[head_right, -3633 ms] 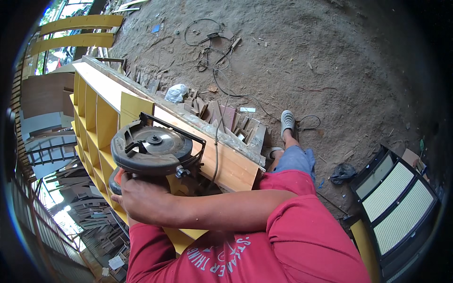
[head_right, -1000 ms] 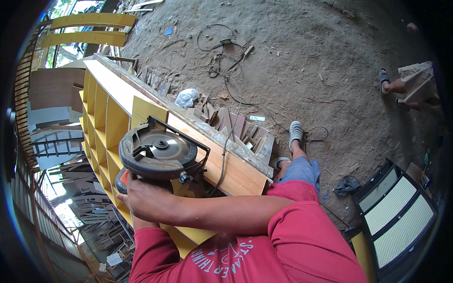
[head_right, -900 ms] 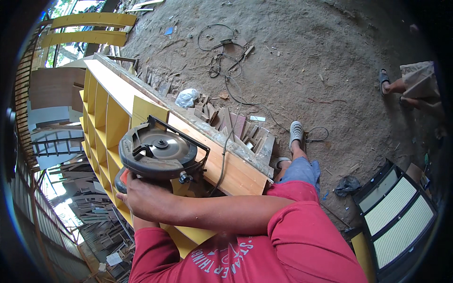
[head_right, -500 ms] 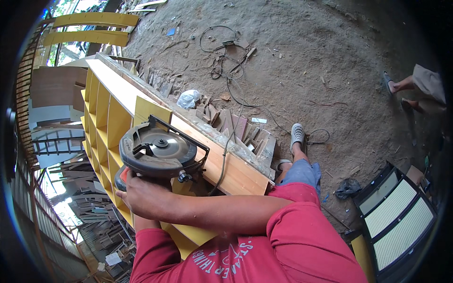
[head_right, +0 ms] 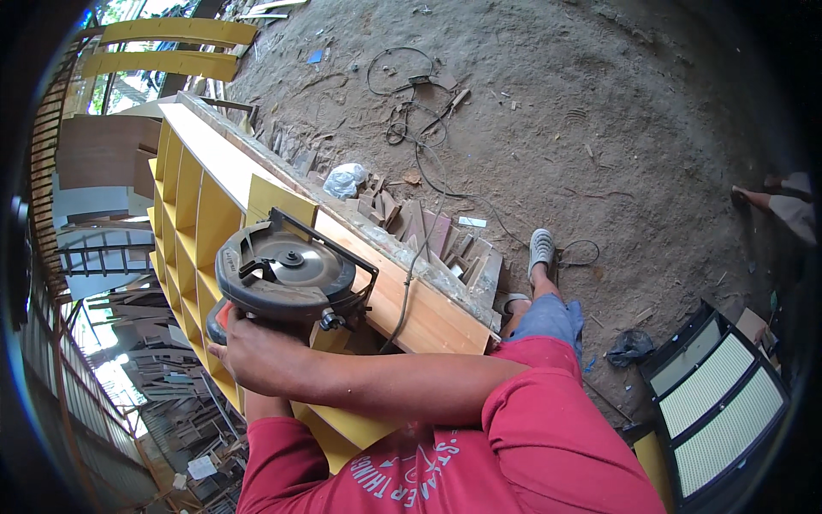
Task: The person uses a circular saw to trim a wooden board and then uses a hammer to nail pieces together on a large yellow wooden shelf unit.
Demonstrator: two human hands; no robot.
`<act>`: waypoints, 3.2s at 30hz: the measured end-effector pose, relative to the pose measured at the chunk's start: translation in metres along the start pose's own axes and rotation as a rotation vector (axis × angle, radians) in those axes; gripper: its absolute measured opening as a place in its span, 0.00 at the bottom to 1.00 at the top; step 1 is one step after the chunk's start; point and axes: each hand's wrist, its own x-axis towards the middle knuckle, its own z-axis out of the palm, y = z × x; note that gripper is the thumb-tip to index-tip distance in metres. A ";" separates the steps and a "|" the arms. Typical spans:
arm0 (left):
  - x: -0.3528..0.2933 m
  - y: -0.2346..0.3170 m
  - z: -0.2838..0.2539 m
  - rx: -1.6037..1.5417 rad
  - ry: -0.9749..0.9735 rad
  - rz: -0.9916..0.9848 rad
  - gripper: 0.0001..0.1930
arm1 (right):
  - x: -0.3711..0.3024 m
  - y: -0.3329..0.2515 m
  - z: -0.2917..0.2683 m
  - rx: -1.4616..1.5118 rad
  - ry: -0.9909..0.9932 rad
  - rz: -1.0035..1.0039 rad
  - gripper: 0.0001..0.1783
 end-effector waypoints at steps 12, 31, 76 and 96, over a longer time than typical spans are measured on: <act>0.011 0.001 -0.025 -0.039 -0.147 0.034 0.63 | 0.012 0.001 -0.006 0.108 -0.239 0.134 0.43; 0.018 0.001 -0.027 0.078 -0.350 0.189 0.52 | 0.016 0.009 0.008 0.113 -0.181 0.117 0.42; 0.095 -0.010 -0.050 0.620 0.217 0.503 0.43 | 0.079 0.004 0.050 0.164 -0.178 0.090 0.38; 0.124 -0.047 -0.046 0.504 0.183 0.425 0.39 | 0.106 0.017 0.073 0.022 -0.159 0.009 0.41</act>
